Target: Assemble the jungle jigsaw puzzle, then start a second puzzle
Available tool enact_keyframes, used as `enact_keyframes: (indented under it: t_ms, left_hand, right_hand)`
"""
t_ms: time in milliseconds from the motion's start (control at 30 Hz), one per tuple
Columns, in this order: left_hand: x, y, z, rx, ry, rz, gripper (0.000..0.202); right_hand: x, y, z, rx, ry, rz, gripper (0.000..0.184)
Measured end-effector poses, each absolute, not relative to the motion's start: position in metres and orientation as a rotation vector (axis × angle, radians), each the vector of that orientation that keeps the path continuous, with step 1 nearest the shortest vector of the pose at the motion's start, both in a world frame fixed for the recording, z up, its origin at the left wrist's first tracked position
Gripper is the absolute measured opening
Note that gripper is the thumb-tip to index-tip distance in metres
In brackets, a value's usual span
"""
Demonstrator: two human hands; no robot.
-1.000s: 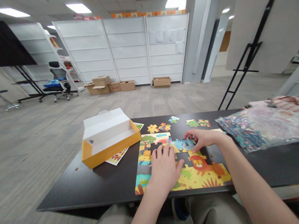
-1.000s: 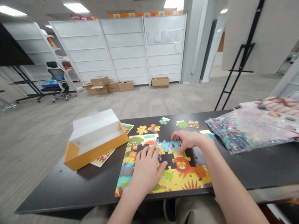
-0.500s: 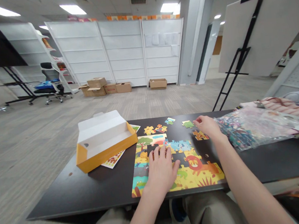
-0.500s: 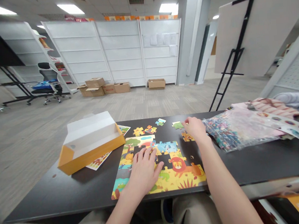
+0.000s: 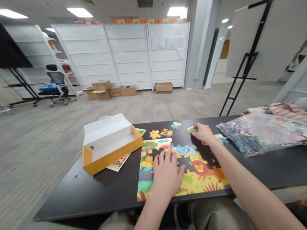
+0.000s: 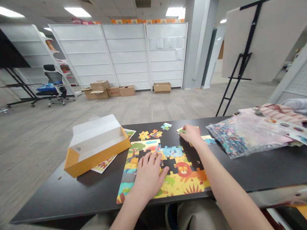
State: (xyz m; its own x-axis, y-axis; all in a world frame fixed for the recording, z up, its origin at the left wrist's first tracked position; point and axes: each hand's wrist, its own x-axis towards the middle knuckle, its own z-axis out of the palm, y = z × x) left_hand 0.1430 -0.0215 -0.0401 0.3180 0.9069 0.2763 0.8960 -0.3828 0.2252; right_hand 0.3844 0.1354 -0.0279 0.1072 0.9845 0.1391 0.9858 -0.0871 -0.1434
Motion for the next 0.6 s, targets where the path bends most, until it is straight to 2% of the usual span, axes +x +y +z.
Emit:
enact_keyframes:
  t_ms: [267,500,600]
  left_hand:
    - [0.139,-0.022,-0.042,2.532,1.750,0.543,0.047]
    - [0.132,-0.024,-0.041,2.538,1.755,0.546,0.047]
    - [0.129,-0.025,-0.042,2.528,1.754,0.553,0.047]
  right_hand:
    - [0.402,0.134,-0.025,-2.157,-2.030,0.112,0.046]
    - [0.439,0.130,-0.014,-2.161,-1.880,0.197,0.044]
    - [0.455,0.122,-0.011,-2.097,-2.028,0.381,0.045]
